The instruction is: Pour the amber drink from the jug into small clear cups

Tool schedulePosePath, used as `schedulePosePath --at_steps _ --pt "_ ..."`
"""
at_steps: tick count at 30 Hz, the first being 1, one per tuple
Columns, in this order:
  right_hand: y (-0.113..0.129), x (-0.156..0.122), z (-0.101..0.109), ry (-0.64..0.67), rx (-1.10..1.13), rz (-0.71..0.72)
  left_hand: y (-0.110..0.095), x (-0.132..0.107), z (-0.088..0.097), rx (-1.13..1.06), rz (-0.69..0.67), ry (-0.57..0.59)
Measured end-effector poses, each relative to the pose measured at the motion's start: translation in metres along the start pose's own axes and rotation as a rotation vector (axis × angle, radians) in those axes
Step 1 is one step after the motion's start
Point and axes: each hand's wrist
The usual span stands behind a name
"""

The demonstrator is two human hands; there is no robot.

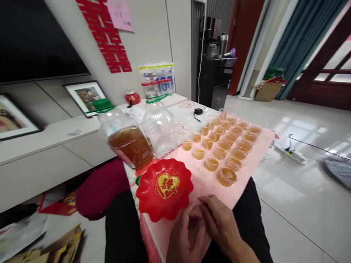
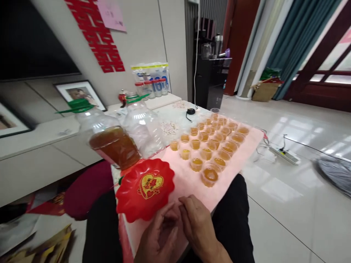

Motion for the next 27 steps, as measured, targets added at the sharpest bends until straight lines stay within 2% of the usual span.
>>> schedulePosePath --at_steps 2,7,10,13,16,21,27 --pt "0.003 0.005 0.006 0.036 0.017 0.002 -0.011 0.003 0.016 0.084 -0.020 0.030" --pt "0.019 0.023 0.023 0.091 -0.021 -0.021 -0.041 0.011 0.070 0.337 -0.073 0.126" --pt "0.031 0.031 0.030 0.072 -0.081 0.011 -0.060 0.014 0.088 0.507 -0.171 -0.022" --pt "0.043 0.033 0.031 0.025 -0.134 0.080 -0.075 0.014 0.089 0.696 -0.266 -0.230" --pt "0.050 0.032 0.023 -0.037 -0.193 0.156 -0.077 0.015 0.086 0.883 -0.368 -0.369" --pt "0.043 0.031 0.007 -0.063 -0.281 0.209 -0.060 0.022 0.087 1.077 -0.497 -0.418" --pt "0.039 0.029 0.002 -0.070 -0.297 0.184 -0.054 0.025 0.084 1.101 -0.465 -0.453"
Point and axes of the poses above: each hand's wrist, its own x-axis towards the middle knuckle, its own z-axis out of the back of the hand, y = z × x
